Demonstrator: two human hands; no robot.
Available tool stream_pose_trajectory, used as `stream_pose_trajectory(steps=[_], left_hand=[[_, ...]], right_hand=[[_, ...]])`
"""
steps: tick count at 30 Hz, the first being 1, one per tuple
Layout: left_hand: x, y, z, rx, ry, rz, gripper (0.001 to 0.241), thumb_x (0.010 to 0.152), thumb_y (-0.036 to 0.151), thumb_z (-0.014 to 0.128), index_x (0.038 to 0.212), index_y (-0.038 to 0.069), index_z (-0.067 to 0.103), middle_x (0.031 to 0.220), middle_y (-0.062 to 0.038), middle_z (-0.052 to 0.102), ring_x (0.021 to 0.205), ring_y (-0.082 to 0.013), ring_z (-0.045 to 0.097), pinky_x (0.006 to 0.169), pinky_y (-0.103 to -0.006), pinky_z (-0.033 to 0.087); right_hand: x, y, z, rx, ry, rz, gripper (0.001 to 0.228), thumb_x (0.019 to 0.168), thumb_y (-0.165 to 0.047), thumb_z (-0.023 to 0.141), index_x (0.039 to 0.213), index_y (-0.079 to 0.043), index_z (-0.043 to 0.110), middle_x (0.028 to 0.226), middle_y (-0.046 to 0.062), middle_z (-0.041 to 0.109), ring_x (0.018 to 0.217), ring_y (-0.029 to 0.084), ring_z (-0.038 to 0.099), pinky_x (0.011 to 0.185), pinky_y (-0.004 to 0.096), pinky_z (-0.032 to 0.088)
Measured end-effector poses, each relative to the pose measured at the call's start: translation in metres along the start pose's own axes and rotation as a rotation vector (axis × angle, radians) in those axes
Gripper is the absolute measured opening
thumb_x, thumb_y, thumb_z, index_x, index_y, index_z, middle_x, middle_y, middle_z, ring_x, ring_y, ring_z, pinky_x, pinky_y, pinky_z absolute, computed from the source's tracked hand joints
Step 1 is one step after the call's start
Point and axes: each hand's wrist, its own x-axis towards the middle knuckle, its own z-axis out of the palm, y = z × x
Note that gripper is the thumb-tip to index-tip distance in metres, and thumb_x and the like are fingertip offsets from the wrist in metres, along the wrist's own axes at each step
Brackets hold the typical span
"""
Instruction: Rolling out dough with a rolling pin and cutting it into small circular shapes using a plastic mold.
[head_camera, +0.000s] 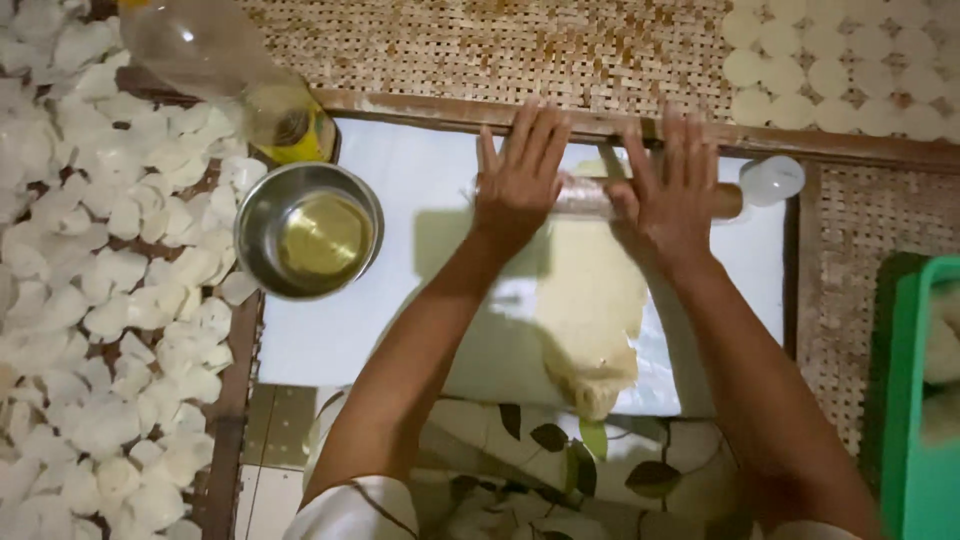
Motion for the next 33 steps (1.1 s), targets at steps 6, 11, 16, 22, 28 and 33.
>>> stream_pose_trajectory(steps=[6, 11, 16, 22, 28, 33], left_hand=[[-0.075, 0.025, -0.005, 0.161, -0.038, 0.033, 0.047, 0.098, 0.036, 0.067, 0.140, 0.016, 0.061, 0.126, -0.004, 0.067, 0.123, -0.0234, 0.063, 0.107, -0.0535, 0.037], [-0.078, 0.022, -0.052, 0.054, -0.003, 0.056, 0.029, 0.092, 0.017, 0.071, 0.121, 0.013, 0.068, 0.102, -0.003, 0.064, 0.096, -0.0223, 0.067, 0.078, -0.0400, 0.049], [-0.081, 0.010, -0.052, -0.009, 0.215, 0.109, 0.012, 0.080, 0.014, 0.070, 0.089, 0.013, 0.063, 0.081, -0.003, 0.051, 0.075, -0.0236, 0.057, 0.070, -0.0407, 0.045], [-0.061, -0.001, -0.049, -0.029, 0.249, 0.131, 0.050, 0.070, 0.027, 0.079, 0.117, 0.023, 0.062, 0.088, 0.003, 0.050, 0.074, -0.0176, 0.055, 0.071, -0.0379, 0.045], [0.002, -0.018, -0.026, -0.361, -0.232, 0.095, 0.041, 0.096, 0.011, 0.070, 0.133, 0.018, 0.053, 0.121, -0.011, 0.059, 0.116, -0.0322, 0.059, 0.104, -0.0565, 0.038], [-0.017, -0.017, 0.006, -0.272, 0.020, 0.117, 0.074, 0.068, 0.015, 0.094, 0.134, 0.015, 0.059, 0.122, -0.011, 0.058, 0.113, -0.0311, 0.057, 0.106, -0.0537, 0.038]], right_hand=[[-0.069, -0.001, -0.015, -0.072, -0.031, -0.224, 0.065, 0.101, -0.027, 0.052, 0.163, -0.017, 0.038, 0.163, 0.015, 0.041, 0.152, 0.037, 0.036, 0.121, 0.066, 0.017], [-0.077, 0.000, -0.018, -0.176, 0.089, -0.242, 0.052, 0.097, -0.029, 0.065, 0.148, -0.020, 0.054, 0.134, 0.008, 0.058, 0.126, 0.030, 0.061, 0.124, 0.065, 0.015], [-0.068, 0.001, -0.024, -0.254, 0.213, -0.314, 0.040, 0.091, -0.029, 0.071, 0.129, -0.022, 0.060, 0.118, 0.004, 0.061, 0.108, 0.026, 0.067, 0.123, 0.058, 0.026], [-0.058, 0.009, -0.033, -0.137, 0.024, -0.197, 0.043, 0.097, -0.032, 0.063, 0.138, -0.021, 0.060, 0.128, 0.007, 0.063, 0.117, 0.032, 0.066, 0.111, 0.059, 0.042], [-0.020, 0.022, -0.037, -0.153, 0.186, -0.138, 0.044, 0.100, -0.017, 0.065, 0.144, -0.019, 0.057, 0.126, 0.013, 0.057, 0.113, 0.041, 0.063, 0.092, 0.059, 0.050], [-0.012, 0.014, -0.046, -0.049, 0.157, -0.145, 0.033, 0.094, -0.019, 0.077, 0.125, -0.018, 0.067, 0.113, 0.012, 0.060, 0.100, 0.044, 0.065, 0.074, 0.059, 0.054]])
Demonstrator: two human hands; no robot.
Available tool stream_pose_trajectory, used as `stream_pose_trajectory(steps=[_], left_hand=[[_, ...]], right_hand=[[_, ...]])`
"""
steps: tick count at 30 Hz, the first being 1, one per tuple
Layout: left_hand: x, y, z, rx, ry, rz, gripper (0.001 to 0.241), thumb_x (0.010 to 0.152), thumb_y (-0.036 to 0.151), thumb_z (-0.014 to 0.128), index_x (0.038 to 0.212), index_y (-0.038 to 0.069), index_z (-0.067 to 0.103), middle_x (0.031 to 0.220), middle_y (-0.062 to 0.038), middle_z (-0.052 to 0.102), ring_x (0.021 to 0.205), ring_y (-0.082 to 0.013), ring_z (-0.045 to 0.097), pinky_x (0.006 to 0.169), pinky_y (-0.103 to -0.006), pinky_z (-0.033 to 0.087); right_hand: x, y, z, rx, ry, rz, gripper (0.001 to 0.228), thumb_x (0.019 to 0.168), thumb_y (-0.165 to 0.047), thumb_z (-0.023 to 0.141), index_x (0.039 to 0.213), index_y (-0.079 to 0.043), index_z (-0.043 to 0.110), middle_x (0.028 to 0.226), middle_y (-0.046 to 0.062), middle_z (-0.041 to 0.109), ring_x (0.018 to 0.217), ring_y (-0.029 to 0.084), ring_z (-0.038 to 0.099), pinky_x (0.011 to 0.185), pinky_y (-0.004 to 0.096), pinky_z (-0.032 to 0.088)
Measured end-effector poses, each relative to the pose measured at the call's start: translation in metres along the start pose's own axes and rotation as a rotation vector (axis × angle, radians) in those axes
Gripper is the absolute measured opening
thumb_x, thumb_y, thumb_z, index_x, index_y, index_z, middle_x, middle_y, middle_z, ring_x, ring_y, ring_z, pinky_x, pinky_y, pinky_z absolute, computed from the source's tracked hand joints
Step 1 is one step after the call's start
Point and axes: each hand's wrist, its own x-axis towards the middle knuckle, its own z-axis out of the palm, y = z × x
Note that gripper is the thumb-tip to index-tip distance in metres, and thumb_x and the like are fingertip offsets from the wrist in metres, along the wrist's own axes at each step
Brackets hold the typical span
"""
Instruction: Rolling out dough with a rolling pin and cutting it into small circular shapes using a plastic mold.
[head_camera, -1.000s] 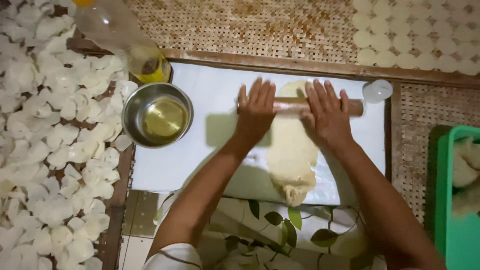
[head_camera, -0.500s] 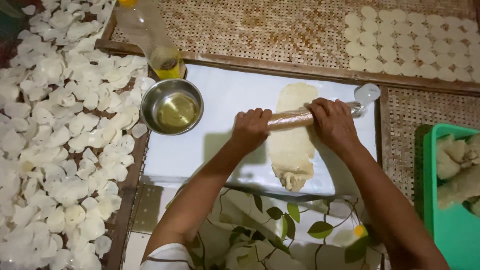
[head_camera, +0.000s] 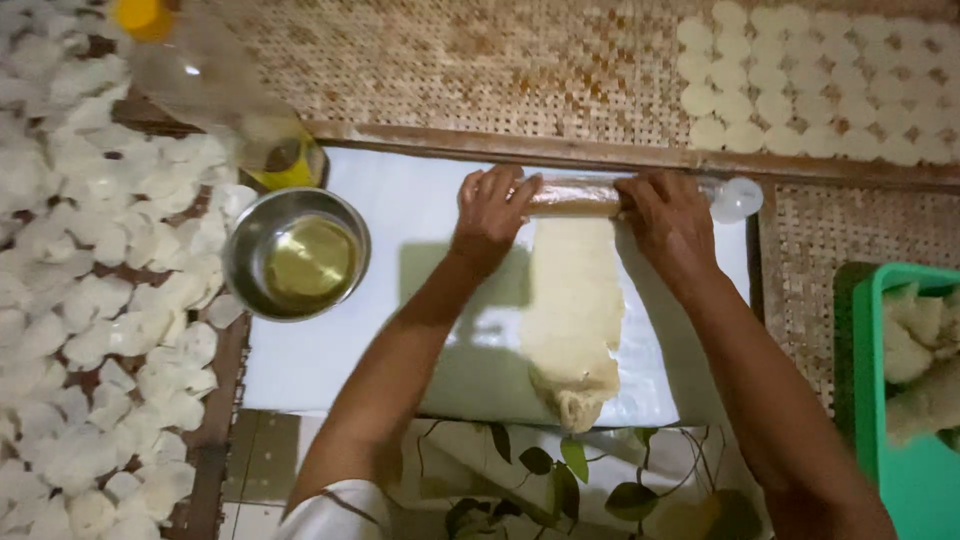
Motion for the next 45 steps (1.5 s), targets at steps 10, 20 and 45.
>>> stream_pose_trajectory(steps=[10, 20, 45], left_hand=[[0.012, -0.018, 0.023, 0.261, -0.069, -0.032, 0.071, 0.060, 0.044, 0.096, 0.123, 0.022, 0.071, 0.129, -0.006, 0.059, 0.120, -0.0318, 0.055, 0.106, -0.0497, 0.041], [0.001, 0.004, 0.004, 0.307, 0.234, 0.030, 0.019, 0.094, 0.020, 0.075, 0.110, 0.017, 0.065, 0.122, -0.011, 0.064, 0.124, -0.0320, 0.059, 0.106, -0.0571, 0.043], [-0.184, 0.058, -0.197, 0.437, -0.352, -0.443, 0.084, 0.076, -0.010, 0.070, 0.153, 0.020, 0.049, 0.137, -0.024, 0.057, 0.065, -0.0156, 0.058, 0.045, -0.0269, 0.057]], right_hand=[[0.052, -0.040, -0.044, 0.957, -0.203, 0.917, 0.029, 0.102, -0.029, 0.066, 0.115, -0.003, 0.062, 0.094, 0.008, 0.066, 0.077, 0.015, 0.061, 0.066, 0.027, 0.053], [-0.013, 0.017, 0.052, -0.248, 0.181, -0.140, 0.024, 0.097, -0.023, 0.074, 0.116, -0.015, 0.061, 0.126, 0.008, 0.070, 0.116, 0.025, 0.068, 0.119, 0.049, 0.034], [-0.021, -0.064, -0.070, 0.233, 0.250, -0.016, 0.053, 0.091, 0.009, 0.074, 0.141, 0.002, 0.058, 0.152, 0.027, 0.043, 0.137, 0.046, 0.045, 0.112, 0.061, 0.039]])
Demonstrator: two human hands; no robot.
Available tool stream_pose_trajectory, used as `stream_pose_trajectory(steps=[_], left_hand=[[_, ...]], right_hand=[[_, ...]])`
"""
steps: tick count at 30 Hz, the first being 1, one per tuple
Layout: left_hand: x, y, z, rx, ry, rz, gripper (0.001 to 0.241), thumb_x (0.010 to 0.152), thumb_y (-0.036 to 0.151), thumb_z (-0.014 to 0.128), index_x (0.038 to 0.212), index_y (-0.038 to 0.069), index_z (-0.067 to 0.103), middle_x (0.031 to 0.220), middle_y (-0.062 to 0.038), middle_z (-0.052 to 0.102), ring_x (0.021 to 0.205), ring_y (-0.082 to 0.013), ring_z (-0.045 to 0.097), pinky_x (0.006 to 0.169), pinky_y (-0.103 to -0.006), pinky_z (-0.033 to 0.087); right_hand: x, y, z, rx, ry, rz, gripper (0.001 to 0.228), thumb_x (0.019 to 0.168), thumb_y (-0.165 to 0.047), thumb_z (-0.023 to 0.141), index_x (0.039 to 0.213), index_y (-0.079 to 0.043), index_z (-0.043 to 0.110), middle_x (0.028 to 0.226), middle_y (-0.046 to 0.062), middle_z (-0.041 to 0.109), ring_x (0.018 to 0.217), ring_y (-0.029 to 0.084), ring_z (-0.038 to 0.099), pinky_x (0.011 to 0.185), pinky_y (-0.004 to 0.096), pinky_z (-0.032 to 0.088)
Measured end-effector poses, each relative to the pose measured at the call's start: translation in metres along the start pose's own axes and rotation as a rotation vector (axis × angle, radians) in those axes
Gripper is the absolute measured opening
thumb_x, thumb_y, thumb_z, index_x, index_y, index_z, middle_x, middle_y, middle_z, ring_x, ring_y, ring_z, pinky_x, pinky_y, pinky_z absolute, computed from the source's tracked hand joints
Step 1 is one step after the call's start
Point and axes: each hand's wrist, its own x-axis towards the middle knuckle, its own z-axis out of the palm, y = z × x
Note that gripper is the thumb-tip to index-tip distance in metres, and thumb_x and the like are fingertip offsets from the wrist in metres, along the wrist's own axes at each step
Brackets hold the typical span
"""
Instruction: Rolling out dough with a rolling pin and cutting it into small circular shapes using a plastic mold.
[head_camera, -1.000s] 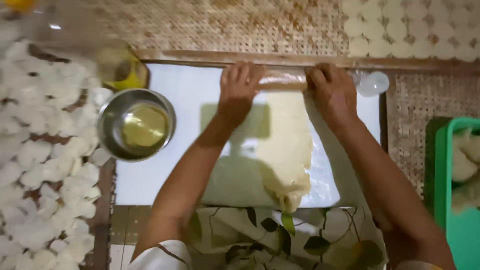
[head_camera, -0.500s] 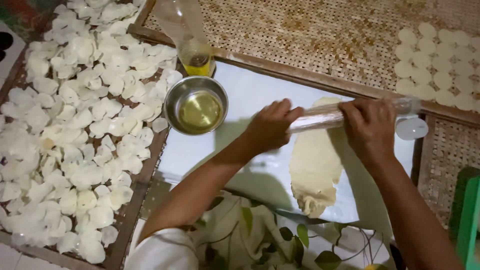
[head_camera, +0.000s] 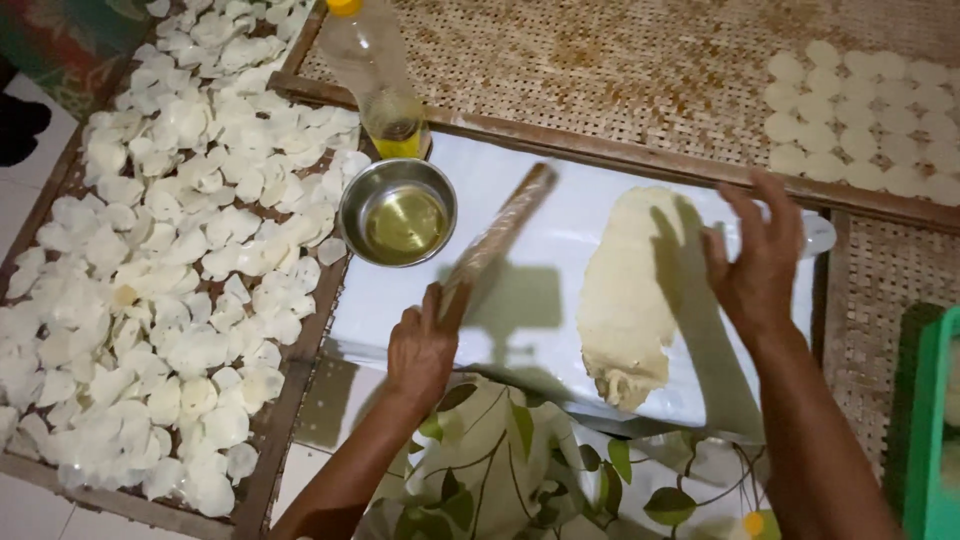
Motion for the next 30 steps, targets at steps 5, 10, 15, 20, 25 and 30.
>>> stream_pose_trajectory(steps=[5, 10, 15, 20, 25, 30], left_hand=[[-0.003, 0.010, 0.017, 0.089, 0.076, -0.083, 0.091, 0.074, -0.007, 0.066, 0.157, 0.019, 0.041, 0.143, -0.021, 0.046, 0.071, -0.0224, 0.051, 0.045, -0.0339, 0.048], [0.013, 0.023, 0.009, -0.053, 0.092, -0.133, 0.076, 0.081, -0.002, 0.065, 0.153, 0.009, 0.044, 0.134, -0.019, 0.047, 0.069, -0.0261, 0.053, 0.044, -0.0400, 0.052], [0.016, 0.022, -0.015, -0.809, -0.331, -0.477, 0.083, 0.093, 0.020, 0.063, 0.162, 0.007, 0.019, 0.139, -0.019, 0.048, 0.116, -0.0347, 0.059, 0.094, -0.0471, 0.051], [0.015, 0.022, -0.021, -1.720, -0.486, -0.972, 0.055, 0.096, 0.014, 0.055, 0.148, 0.005, 0.042, 0.097, -0.015, 0.063, 0.072, -0.0214, 0.061, 0.057, -0.0321, 0.055], [0.005, 0.020, 0.010, -2.117, -0.298, -1.144, 0.054, 0.085, 0.005, 0.055, 0.137, -0.005, 0.047, 0.102, -0.020, 0.059, 0.071, -0.0212, 0.060, 0.046, -0.0264, 0.053], [-0.001, 0.012, 0.036, -2.105, -0.139, -1.322, 0.042, 0.087, 0.028, 0.073, 0.117, 0.003, 0.059, 0.094, -0.025, 0.067, 0.075, -0.0303, 0.073, 0.062, -0.0356, 0.067]], right_hand=[[-0.020, 0.018, -0.037, -0.041, 0.068, 0.013, 0.044, 0.098, 0.006, 0.072, 0.140, 0.010, 0.058, 0.150, 0.031, 0.047, 0.134, 0.050, 0.048, 0.109, 0.059, 0.042], [-0.036, 0.027, -0.030, -0.048, 0.036, 0.093, 0.047, 0.094, 0.012, 0.071, 0.139, 0.010, 0.056, 0.148, 0.033, 0.048, 0.129, 0.049, 0.052, 0.107, 0.055, 0.045], [-0.043, 0.025, -0.024, 0.088, -0.089, 0.188, 0.045, 0.097, 0.000, 0.066, 0.140, 0.004, 0.055, 0.152, 0.027, 0.040, 0.139, 0.048, 0.044, 0.110, 0.057, 0.040], [-0.041, 0.016, -0.023, 0.168, -0.126, 0.187, 0.048, 0.093, -0.001, 0.064, 0.141, 0.001, 0.055, 0.152, 0.026, 0.045, 0.140, 0.045, 0.045, 0.110, 0.055, 0.041], [-0.038, 0.008, -0.016, 0.172, -0.147, 0.147, 0.056, 0.089, 0.005, 0.068, 0.143, -0.002, 0.054, 0.154, 0.023, 0.045, 0.140, 0.042, 0.046, 0.110, 0.052, 0.042], [-0.032, -0.008, -0.024, 0.220, -0.208, 0.340, 0.052, 0.096, -0.002, 0.068, 0.146, -0.013, 0.056, 0.150, 0.019, 0.045, 0.130, 0.042, 0.056, 0.110, 0.059, 0.045]])
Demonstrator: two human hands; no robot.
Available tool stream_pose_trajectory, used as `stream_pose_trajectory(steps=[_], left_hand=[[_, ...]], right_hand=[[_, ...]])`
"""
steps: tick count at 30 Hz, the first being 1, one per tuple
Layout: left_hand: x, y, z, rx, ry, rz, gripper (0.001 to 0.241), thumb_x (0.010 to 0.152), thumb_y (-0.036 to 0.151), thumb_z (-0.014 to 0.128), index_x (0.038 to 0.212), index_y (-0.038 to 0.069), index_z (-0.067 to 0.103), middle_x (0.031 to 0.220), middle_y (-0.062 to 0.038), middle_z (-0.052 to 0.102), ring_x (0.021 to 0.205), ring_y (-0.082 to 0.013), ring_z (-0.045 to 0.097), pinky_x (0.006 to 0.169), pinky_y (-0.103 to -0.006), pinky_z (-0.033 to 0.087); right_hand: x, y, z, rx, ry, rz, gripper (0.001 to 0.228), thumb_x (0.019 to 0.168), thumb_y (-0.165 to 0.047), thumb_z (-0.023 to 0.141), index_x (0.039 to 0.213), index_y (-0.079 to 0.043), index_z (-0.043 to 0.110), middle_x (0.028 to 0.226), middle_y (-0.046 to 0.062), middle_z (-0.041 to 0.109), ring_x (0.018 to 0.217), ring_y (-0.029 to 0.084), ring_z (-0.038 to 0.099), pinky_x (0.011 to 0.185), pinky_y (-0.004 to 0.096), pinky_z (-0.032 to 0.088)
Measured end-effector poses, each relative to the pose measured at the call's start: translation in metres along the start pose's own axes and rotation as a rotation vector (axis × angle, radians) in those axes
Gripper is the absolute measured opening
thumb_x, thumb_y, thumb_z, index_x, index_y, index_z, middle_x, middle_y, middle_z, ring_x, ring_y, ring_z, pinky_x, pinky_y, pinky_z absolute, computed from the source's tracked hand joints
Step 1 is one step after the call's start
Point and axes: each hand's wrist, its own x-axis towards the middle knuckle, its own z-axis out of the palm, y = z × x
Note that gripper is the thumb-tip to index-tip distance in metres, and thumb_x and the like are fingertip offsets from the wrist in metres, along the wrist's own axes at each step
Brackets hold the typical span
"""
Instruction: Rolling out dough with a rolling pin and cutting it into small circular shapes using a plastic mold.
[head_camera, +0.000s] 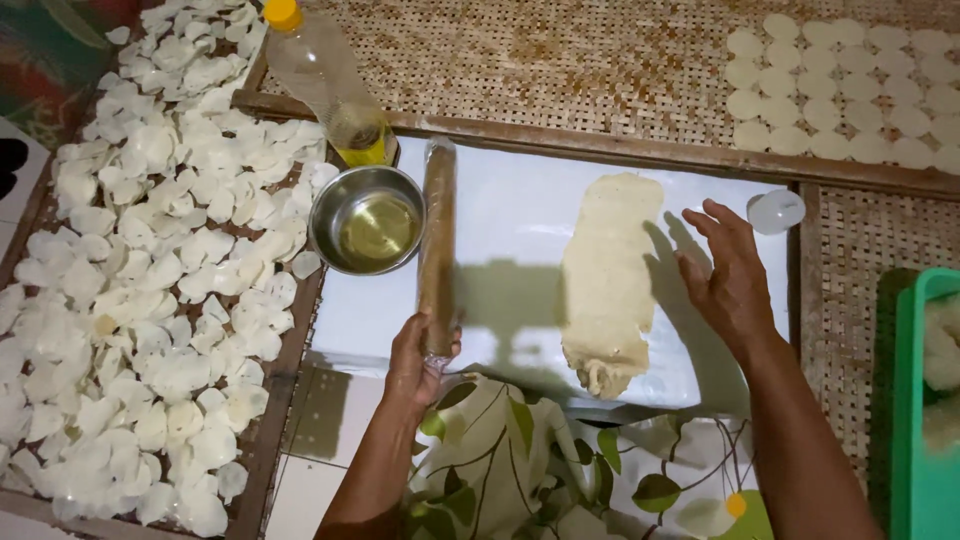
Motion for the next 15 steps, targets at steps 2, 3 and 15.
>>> stream_pose_trajectory(steps=[2, 3, 15], left_hand=[[0.007, -0.002, -0.001, -0.002, 0.043, 0.021, 0.042, 0.087, 0.026, 0.075, 0.117, 0.002, 0.058, 0.099, -0.026, 0.065, 0.078, -0.0328, 0.073, 0.064, -0.0378, 0.067], [0.010, -0.004, -0.001, -0.003, 0.084, 0.044, 0.043, 0.087, 0.024, 0.077, 0.117, 0.002, 0.056, 0.104, -0.026, 0.064, 0.081, -0.0353, 0.074, 0.067, -0.0400, 0.068], [0.007, 0.015, 0.004, 0.317, 0.373, 0.229, 0.056, 0.082, 0.026, 0.077, 0.133, 0.015, 0.059, 0.119, -0.025, 0.061, 0.084, -0.0379, 0.070, 0.064, -0.0494, 0.067]], right_hand=[[0.000, 0.001, 0.000, -0.007, 0.002, -0.015, 0.053, 0.096, -0.002, 0.068, 0.146, -0.012, 0.056, 0.150, 0.020, 0.045, 0.128, 0.042, 0.058, 0.109, 0.059, 0.046], [0.000, 0.002, 0.001, -0.013, 0.007, -0.030, 0.053, 0.096, -0.001, 0.069, 0.147, -0.011, 0.057, 0.149, 0.020, 0.045, 0.125, 0.043, 0.060, 0.107, 0.059, 0.048], [0.003, 0.084, -0.030, -0.160, 0.314, -0.279, 0.049, 0.098, 0.006, 0.071, 0.145, 0.005, 0.059, 0.130, 0.028, 0.055, 0.124, 0.052, 0.056, 0.109, 0.061, 0.044]])
